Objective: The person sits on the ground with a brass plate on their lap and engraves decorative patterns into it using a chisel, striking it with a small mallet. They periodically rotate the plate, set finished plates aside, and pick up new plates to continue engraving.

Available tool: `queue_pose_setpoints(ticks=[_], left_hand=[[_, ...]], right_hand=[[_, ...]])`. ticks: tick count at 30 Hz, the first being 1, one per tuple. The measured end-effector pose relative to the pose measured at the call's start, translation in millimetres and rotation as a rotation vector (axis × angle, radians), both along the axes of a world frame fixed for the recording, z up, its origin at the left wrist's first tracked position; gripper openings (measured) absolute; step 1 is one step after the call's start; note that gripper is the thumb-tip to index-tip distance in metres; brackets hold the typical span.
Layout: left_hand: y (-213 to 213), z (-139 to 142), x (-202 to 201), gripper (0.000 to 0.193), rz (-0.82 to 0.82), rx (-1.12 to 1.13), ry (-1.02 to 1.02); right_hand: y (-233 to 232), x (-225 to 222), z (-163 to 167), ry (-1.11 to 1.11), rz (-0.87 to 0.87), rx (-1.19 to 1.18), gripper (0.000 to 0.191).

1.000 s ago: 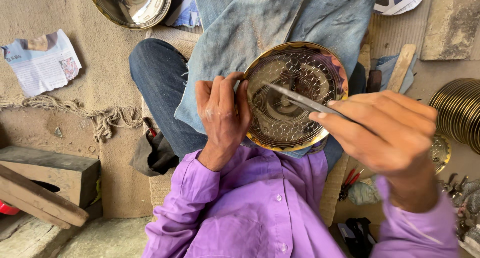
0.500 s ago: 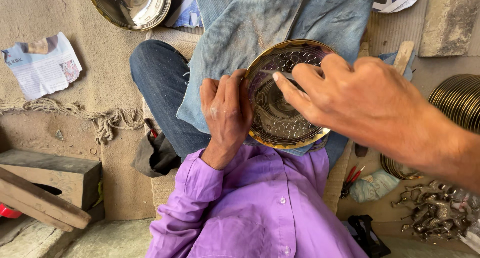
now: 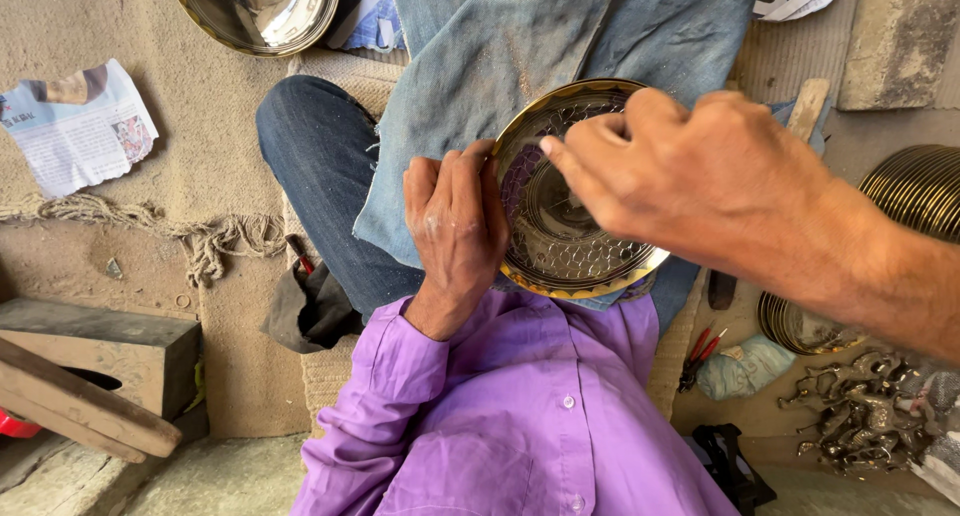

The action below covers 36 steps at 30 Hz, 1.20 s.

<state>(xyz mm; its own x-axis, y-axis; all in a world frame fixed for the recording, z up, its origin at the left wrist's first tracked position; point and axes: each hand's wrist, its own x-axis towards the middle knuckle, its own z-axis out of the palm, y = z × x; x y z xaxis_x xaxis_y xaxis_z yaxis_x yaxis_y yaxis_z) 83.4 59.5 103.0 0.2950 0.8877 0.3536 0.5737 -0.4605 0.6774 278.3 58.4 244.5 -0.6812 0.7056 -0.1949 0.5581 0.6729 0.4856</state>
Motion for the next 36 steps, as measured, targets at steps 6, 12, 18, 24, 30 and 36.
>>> queue_pose_setpoints(ticks=[6, 12, 18, 24, 30, 36], left_hand=[[0, -1, 0, 0.020, -0.007, 0.000, -0.005], [-4, -3, -3, 0.019, 0.000, -0.042, -0.028], [-11, -3, -3, 0.021, 0.046, -0.091, -0.037], [-12, -2, -3, 0.019, 0.059, -0.074, -0.049], [-11, 1, -2, 0.020, 0.051, -0.092, -0.044], [-10, 4, 2, 0.018, 0.023, -0.046, -0.042]], right_hand=[[-22, 15, -3, -0.081, -0.196, -0.014, 0.049], [-29, -20, -23, 0.067, -0.468, -0.116, 0.083], [-72, 20, 12, 0.421, -0.601, 0.027, 0.072], [-132, 74, -53, 1.266, -1.012, -0.049, 0.074], [-184, 61, -130, 2.356, -1.198, -0.124, 0.063], [-182, 42, -156, 3.056, -0.821, -0.339, 0.060]])
